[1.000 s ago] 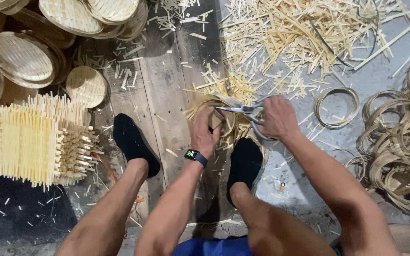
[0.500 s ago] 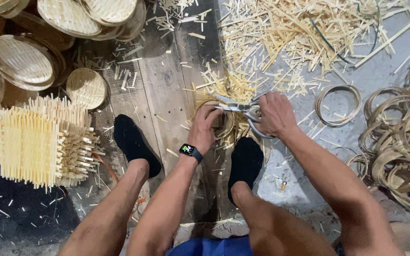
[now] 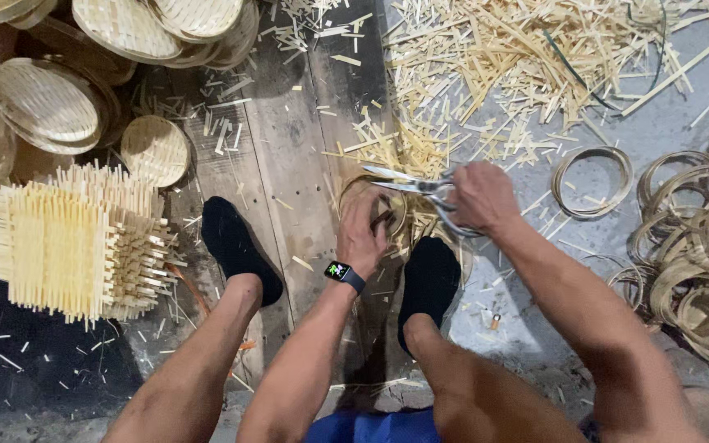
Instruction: The person sits on the floor and weaves small round bamboo baskets. They use shears to trim the ends of the bamboo strips flush with the circular frame, then place the finished baskets into a stack. The process involves picking up a woven base, trimming the edges, and stacking the completed item.
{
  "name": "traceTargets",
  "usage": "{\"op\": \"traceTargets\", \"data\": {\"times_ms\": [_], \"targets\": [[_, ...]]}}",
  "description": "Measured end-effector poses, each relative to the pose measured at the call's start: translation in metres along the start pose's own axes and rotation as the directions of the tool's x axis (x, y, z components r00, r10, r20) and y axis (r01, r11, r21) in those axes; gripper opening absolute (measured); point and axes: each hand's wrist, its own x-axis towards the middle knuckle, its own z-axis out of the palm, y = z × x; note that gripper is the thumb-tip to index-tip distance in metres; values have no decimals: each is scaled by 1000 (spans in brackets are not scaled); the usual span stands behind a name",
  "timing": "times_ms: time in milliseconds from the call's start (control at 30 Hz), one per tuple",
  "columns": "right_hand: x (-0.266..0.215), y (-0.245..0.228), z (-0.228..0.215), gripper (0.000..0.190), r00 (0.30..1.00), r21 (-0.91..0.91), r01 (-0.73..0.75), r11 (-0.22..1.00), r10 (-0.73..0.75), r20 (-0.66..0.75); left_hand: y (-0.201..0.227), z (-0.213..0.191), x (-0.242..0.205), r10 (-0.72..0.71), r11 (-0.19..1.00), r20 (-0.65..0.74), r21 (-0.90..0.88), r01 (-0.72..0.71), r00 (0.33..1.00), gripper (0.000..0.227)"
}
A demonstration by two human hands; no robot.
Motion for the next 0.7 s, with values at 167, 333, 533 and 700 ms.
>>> {"op": "traceTargets", "data": {"times_ms": [167,333,533,700], "targets": [[-16,33,21,37,980,-49,56,997,-65,-190,-5,-14,5,140,988,53,-78,-136,989,65],[-6,3,-6,50,982,-30,79,996,-83,-171,-13,-22,15,206,976,150,-109,-191,967,65],[-3,23,20,28,974,-8,65,998,-65,-216,-6,-24,11,212,977,35,-16,-212,977,64],[-13,29,17,38,904,-49,123,991,-133,-407,-6,2,-5,-46,999,-123,-11,45,991,69]]}}
